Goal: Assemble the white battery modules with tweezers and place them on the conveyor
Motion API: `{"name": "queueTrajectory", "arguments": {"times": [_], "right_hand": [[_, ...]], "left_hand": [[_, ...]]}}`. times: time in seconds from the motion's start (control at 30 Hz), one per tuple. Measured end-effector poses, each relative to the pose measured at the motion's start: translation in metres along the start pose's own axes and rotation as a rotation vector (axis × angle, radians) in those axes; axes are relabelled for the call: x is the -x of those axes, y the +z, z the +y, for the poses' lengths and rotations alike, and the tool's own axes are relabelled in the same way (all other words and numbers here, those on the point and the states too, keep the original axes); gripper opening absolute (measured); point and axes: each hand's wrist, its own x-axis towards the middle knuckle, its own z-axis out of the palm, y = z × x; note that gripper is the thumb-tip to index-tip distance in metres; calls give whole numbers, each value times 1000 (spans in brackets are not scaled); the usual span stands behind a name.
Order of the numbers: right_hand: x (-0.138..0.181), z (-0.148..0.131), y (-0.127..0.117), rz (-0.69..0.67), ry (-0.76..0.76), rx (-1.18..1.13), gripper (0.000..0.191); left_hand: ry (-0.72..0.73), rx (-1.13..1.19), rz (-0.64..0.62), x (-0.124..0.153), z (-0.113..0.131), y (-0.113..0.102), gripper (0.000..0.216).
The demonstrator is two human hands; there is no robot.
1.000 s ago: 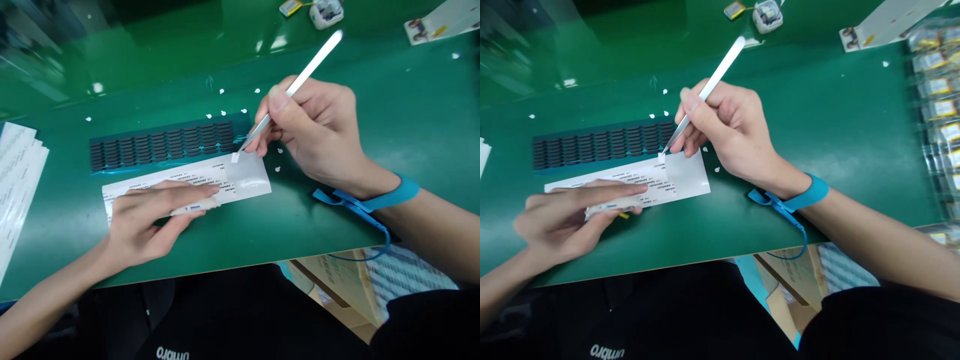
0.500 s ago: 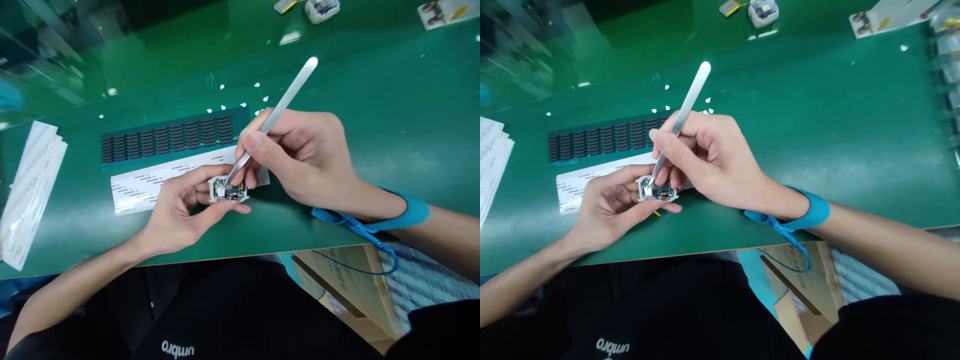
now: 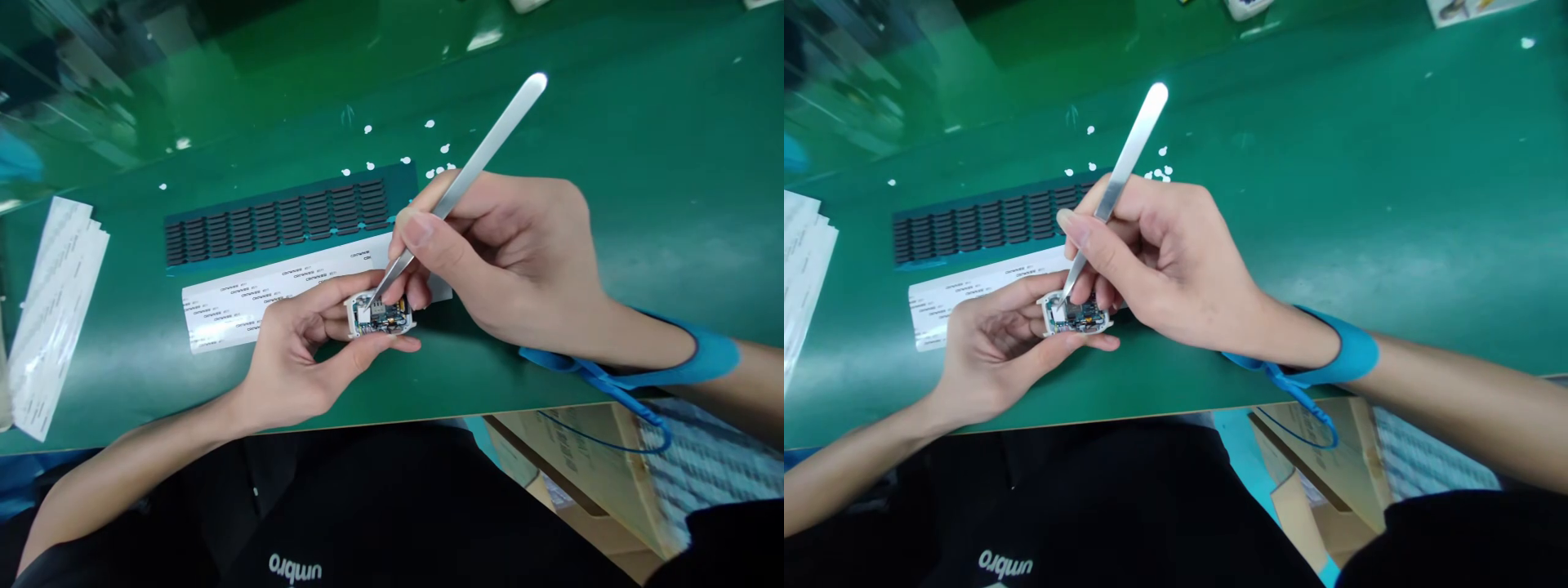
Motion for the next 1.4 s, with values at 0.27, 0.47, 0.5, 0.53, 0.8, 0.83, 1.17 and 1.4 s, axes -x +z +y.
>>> {"name": "queueTrajectory", "arguments": {"times": [0.27,0.47,0.5,0.53,0.8,0.83,1.17,1.4], "right_hand": [[2,3,0,3,-87,83,25],[6,3,3,9,-156,177,20],[7,3,4,16,-187,212,19],[8,2,4,26,-225,244,19],[-12,-1,-37,206,-431,569,25],[-17,3,-45,129,-475,641,25],[-30,18,-69,-46,-480,812,33],[-34,13,-85,-148,-511,885,30]], "left_hand": [[58,29,22,3,-2,3,35],[30,-13,-8,6,-8,-2,31],[15,-19,-1,6,-9,-3,30],[7,-20,5,6,-10,-3,29],[126,-185,49,7,13,-10,29],[160,-188,57,4,19,-13,26],[311,-509,15,-59,15,-52,18],[345,-664,-88,-61,-1,-49,22]]}}
